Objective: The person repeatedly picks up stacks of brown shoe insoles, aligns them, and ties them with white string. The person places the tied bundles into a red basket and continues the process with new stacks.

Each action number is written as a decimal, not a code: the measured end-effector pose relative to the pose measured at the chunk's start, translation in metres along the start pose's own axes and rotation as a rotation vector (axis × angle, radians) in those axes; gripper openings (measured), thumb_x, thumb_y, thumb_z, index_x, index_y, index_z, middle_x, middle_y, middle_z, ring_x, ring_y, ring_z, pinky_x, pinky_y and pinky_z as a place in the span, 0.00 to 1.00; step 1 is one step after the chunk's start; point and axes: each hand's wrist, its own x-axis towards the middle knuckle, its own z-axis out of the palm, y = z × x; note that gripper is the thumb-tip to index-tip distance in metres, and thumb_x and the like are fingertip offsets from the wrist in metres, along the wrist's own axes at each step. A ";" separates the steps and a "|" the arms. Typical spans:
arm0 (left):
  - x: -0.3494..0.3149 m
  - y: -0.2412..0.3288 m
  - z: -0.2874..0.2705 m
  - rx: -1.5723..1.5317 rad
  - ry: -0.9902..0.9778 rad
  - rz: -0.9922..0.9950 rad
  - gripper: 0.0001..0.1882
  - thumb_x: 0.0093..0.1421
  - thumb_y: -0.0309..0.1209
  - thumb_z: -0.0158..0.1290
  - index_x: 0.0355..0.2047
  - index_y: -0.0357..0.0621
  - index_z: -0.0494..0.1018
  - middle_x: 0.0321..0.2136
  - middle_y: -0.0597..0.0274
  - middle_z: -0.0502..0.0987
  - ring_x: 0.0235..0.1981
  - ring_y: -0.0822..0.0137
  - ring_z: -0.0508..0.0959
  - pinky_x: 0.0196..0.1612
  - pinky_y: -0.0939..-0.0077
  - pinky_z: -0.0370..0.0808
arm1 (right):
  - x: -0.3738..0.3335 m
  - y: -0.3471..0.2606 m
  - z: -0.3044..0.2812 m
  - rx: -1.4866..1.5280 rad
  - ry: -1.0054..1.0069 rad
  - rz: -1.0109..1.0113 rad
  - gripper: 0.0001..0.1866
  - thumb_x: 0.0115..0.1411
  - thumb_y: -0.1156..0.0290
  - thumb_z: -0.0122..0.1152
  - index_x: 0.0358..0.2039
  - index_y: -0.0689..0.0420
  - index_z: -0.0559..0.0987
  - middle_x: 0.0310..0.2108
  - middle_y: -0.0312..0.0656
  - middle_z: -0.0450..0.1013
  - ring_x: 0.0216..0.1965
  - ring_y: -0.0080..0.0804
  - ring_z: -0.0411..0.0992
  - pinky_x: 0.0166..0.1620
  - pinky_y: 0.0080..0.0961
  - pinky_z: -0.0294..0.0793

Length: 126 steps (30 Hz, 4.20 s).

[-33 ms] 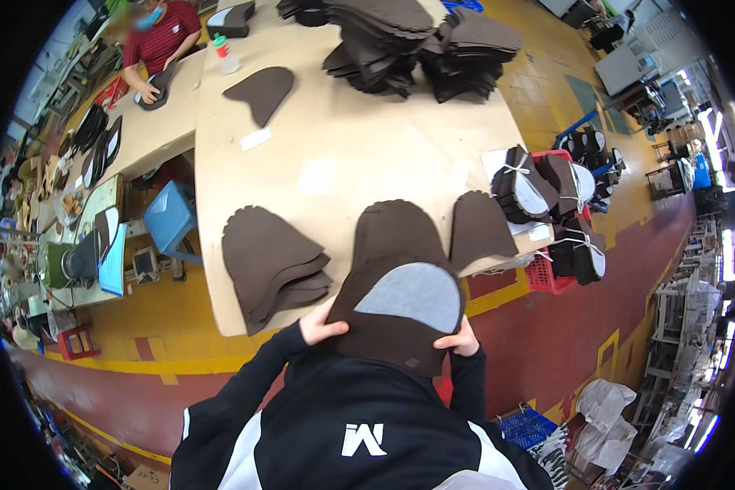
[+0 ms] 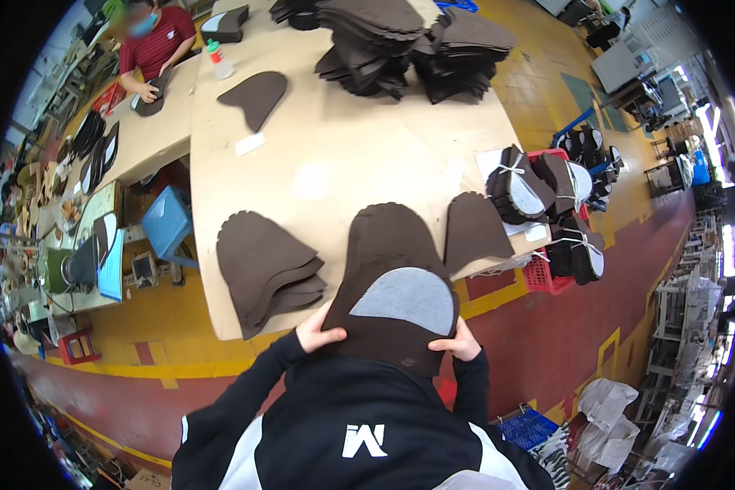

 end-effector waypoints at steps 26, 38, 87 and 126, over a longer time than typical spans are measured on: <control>0.354 -0.180 0.172 -0.234 0.777 -0.613 0.54 0.33 0.41 0.69 0.58 0.30 0.55 0.54 0.42 0.64 0.54 0.52 0.67 0.56 0.65 0.65 | 0.229 0.013 -0.376 -0.735 0.143 0.332 0.48 0.39 0.40 0.70 0.48 0.71 0.70 0.43 0.56 0.71 0.46 0.44 0.70 0.49 0.32 0.68; 0.335 -0.153 0.168 -0.180 0.612 -0.300 0.45 0.37 0.35 0.68 0.55 0.35 0.62 0.50 0.51 0.65 0.52 0.57 0.67 0.55 0.70 0.64 | 0.202 -0.037 -0.357 -0.387 -0.058 0.174 0.32 0.36 0.75 0.75 0.42 0.61 0.68 0.36 0.40 0.71 0.39 0.26 0.71 0.46 0.22 0.70; 0.353 -0.192 0.155 -0.654 1.328 -0.466 0.44 0.59 0.55 0.47 0.65 0.38 0.46 0.65 0.49 0.47 0.67 0.56 0.41 0.66 0.64 0.35 | 0.085 0.099 -0.499 0.015 0.860 0.444 0.16 0.55 0.69 0.60 0.45 0.55 0.76 0.32 0.36 0.76 0.28 0.22 0.72 0.34 0.19 0.68; 0.261 0.167 0.213 0.234 -0.179 0.214 0.15 0.53 0.31 0.60 0.39 0.34 0.78 0.16 0.65 0.69 0.11 0.73 0.72 0.13 0.80 0.64 | 0.114 -0.225 -0.279 -0.191 -1.245 -0.400 0.09 0.58 0.75 0.57 0.39 0.65 0.78 0.24 0.43 0.76 0.20 0.33 0.74 0.19 0.25 0.68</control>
